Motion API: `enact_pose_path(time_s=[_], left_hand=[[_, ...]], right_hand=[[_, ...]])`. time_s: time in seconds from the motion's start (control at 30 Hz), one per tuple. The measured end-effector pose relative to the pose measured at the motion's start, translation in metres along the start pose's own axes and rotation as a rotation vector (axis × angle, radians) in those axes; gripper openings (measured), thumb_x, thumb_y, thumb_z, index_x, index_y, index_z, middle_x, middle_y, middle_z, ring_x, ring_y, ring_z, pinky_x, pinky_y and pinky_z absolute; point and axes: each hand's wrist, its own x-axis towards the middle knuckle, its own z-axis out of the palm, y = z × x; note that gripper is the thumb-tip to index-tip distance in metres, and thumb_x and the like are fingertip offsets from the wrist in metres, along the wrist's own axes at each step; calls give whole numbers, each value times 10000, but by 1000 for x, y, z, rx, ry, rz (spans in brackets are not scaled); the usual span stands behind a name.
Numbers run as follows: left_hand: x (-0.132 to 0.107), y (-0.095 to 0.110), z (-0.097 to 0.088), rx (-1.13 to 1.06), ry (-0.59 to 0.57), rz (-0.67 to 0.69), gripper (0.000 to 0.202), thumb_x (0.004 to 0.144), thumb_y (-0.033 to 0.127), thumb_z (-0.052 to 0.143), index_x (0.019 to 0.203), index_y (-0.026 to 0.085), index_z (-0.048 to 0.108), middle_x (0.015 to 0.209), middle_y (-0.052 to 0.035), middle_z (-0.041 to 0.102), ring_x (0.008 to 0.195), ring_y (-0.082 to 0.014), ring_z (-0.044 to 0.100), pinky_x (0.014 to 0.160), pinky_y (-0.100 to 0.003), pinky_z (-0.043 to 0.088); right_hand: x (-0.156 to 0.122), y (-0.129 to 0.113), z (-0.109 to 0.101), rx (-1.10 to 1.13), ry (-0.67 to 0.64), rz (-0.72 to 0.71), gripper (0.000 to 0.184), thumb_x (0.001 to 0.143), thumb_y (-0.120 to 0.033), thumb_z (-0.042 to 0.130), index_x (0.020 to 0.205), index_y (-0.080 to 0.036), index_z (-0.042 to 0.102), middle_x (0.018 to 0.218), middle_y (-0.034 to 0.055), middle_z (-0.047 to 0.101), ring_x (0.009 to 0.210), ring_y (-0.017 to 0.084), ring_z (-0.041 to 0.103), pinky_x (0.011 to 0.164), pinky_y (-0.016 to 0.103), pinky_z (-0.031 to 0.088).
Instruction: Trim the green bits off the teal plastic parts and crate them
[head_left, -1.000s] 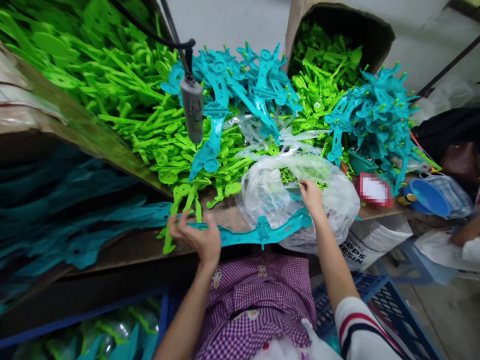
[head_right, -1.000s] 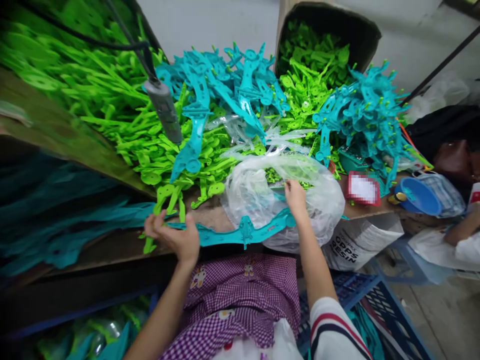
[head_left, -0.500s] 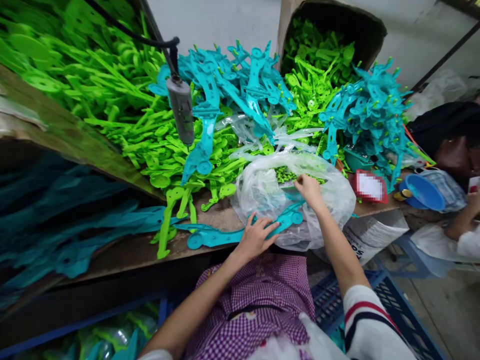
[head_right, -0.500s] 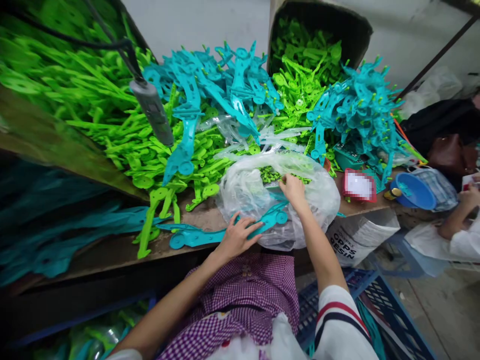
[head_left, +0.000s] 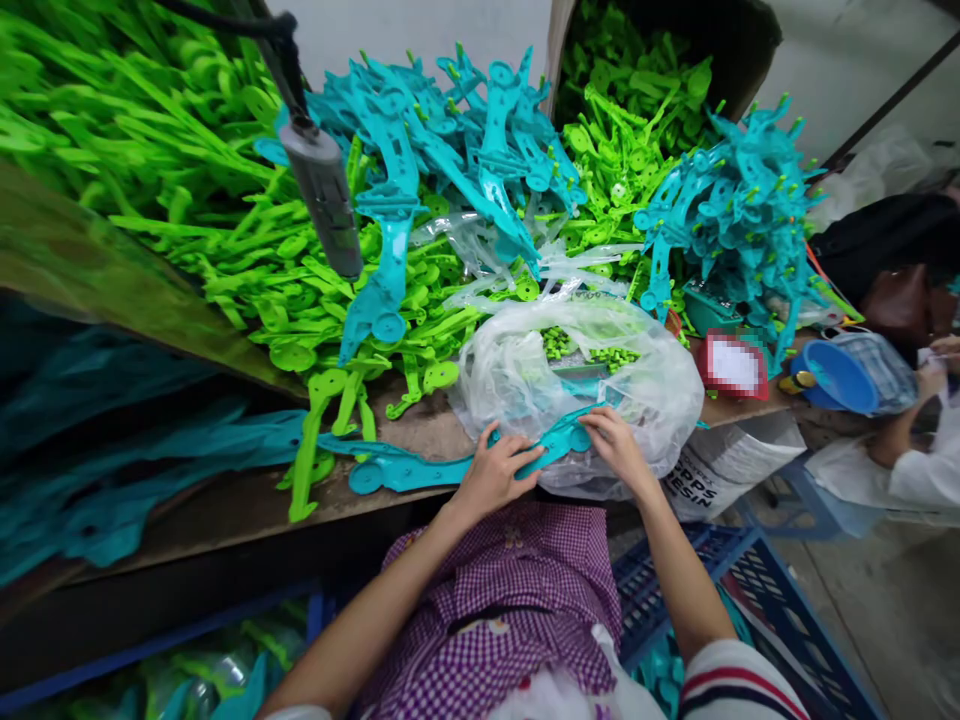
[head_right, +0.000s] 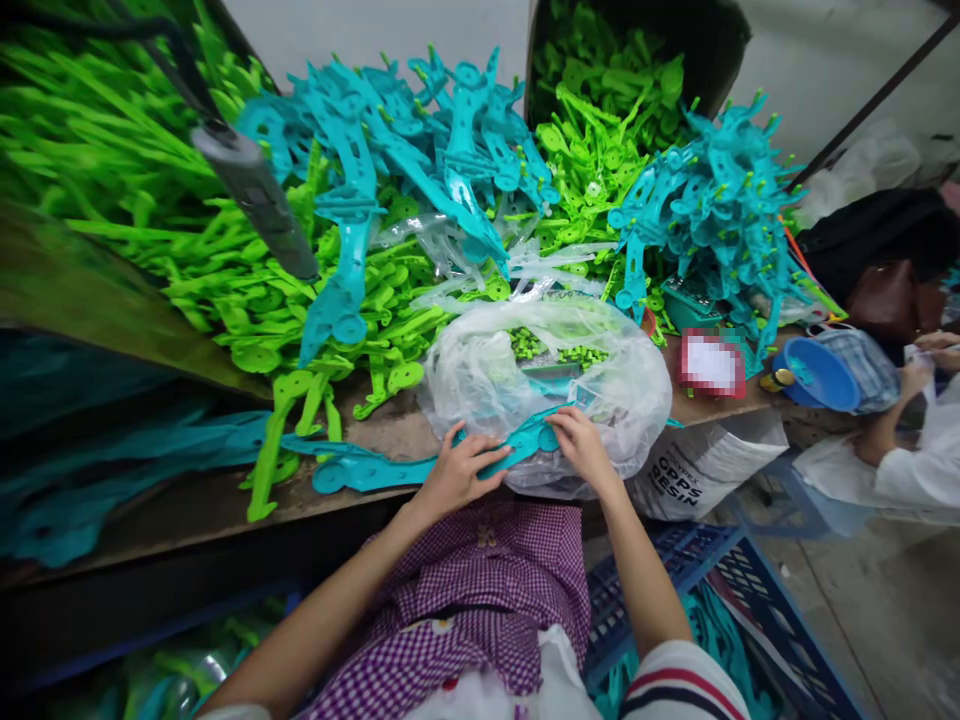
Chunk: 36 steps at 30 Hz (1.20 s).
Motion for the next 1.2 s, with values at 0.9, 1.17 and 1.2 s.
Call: enact_pose_path(time_s=[0.9,1.17,1.2], left_hand=[[4,5,-3,171,-1,27,307,868,371,688,1165,299,720,1106,-42,733,1019,-211,671,1183,-571,170],[4,5,-2,200,21,55,299,875,373,682,1163,300,718,1114,-41,731,1036,-207,673,1194,-570,165],[2,7,-3,215,26,69,301,882,366,674,1172,293,713,1124,-47,729,1056,-212,669,1195,-574,161]], right_hand=[[21,15,7,-492,-290,-336,374,959,-80,451,1272,-172,637,1249,134,613,1136,247,576,993,428,514],[14,10,6,-426,-242,-299,387,989,-127,430,1333,-196,594,1255,129,612,1167,241,582,995,427,521],[9,7,3,-373,-195,-277,411,1002,-158,430,1391,-221,547,1300,120,593,1207,234,570,1014,421,513]])
